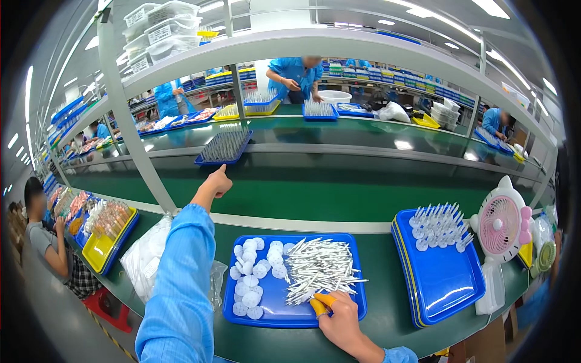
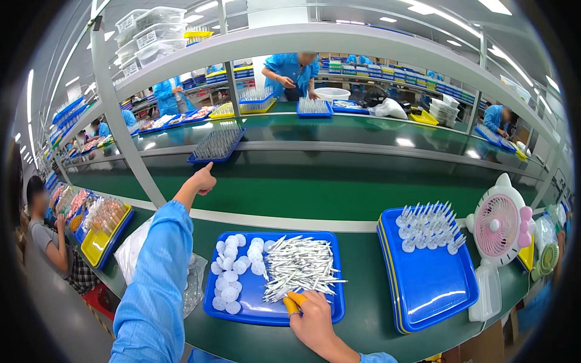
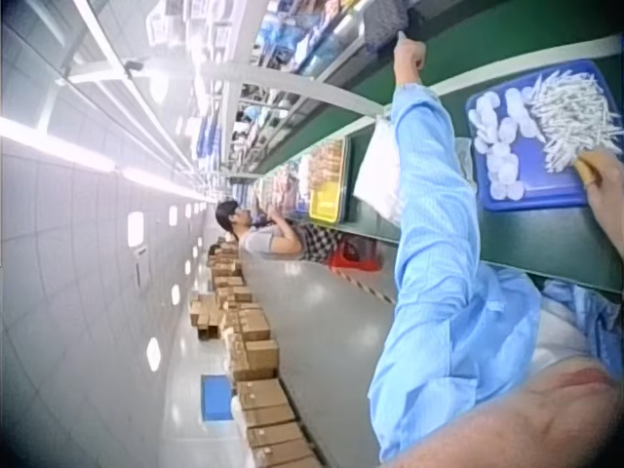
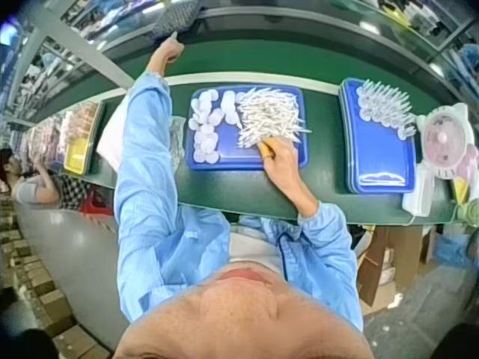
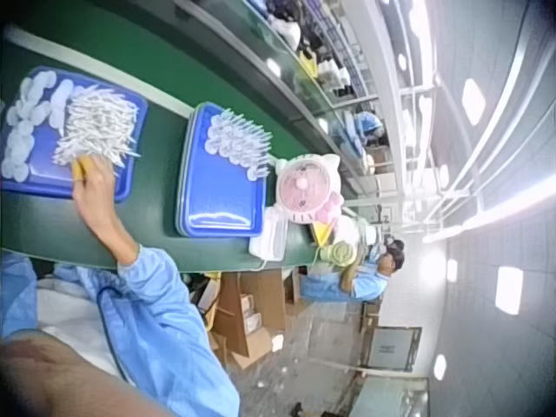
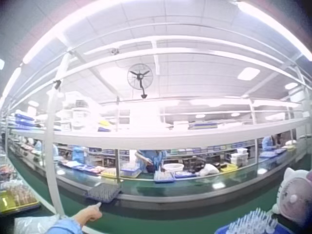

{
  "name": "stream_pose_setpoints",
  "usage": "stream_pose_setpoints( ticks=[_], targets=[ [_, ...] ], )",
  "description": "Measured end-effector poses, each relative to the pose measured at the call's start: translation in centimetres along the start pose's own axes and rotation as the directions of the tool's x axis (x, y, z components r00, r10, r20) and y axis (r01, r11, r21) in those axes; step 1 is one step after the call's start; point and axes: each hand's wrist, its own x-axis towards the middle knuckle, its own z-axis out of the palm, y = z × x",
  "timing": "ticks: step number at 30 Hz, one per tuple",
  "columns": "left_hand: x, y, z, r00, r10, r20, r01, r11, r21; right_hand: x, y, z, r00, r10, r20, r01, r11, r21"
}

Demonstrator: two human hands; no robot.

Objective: The person inserts white plastic sticks into the holes of white circular discs at a factory assembly station. They pick up a disc and a stick, align them, and press the stick into the disc, then place the assembled unit into a blue tray. The process is repeated continuously with components from a central tray.

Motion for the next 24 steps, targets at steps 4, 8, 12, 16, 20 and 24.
stream_pose_setpoints(
  ticks=[4, 8, 12, 16, 20, 24],
  targets=[
    [0.9, 0.2, 0.2, 0.999, -0.035, 0.0, 0.035, 0.999, 0.018, 0.1, -0.2, -0.2, 1.0, 0.008, -0.022, -0.009, 1.0, -0.002],
    [1.8, 0.0, 0.3, 0.998, -0.057, -0.008, 0.057, 0.998, -0.022, 0.2, -0.2, 0.0, 0.999, 0.003, -0.033, -0.002, 1.0, 0.003],
    [1.9, 0.2, 0.2, 0.999, -0.037, 0.007, 0.037, 0.999, 0.006, 0.2, -0.5, 0.0, 0.999, -0.027, -0.031, 0.027, 1.0, 0.016],
    [0.2, 1.7, 0.5, 0.996, 0.08, -0.046, -0.078, 0.996, 0.033, 0.3, -0.5, -0.2, 0.996, -0.05, -0.078, 0.053, 0.998, 0.035],
    [-5.2, 3.0, 3.0, 0.943, 0.332, -0.033, -0.33, 0.943, 0.043, 0.5, -0.1, -0.1, 0.994, 0.096, -0.044, -0.092, 0.993, 0.08],
    [-17.3, 4.9, 4.4, 0.694, 0.71, -0.119, -0.719, 0.693, -0.063, 0.7, -0.3, -0.6, 0.962, 0.273, -0.013, -0.26, 0.929, 0.264]
  ],
)
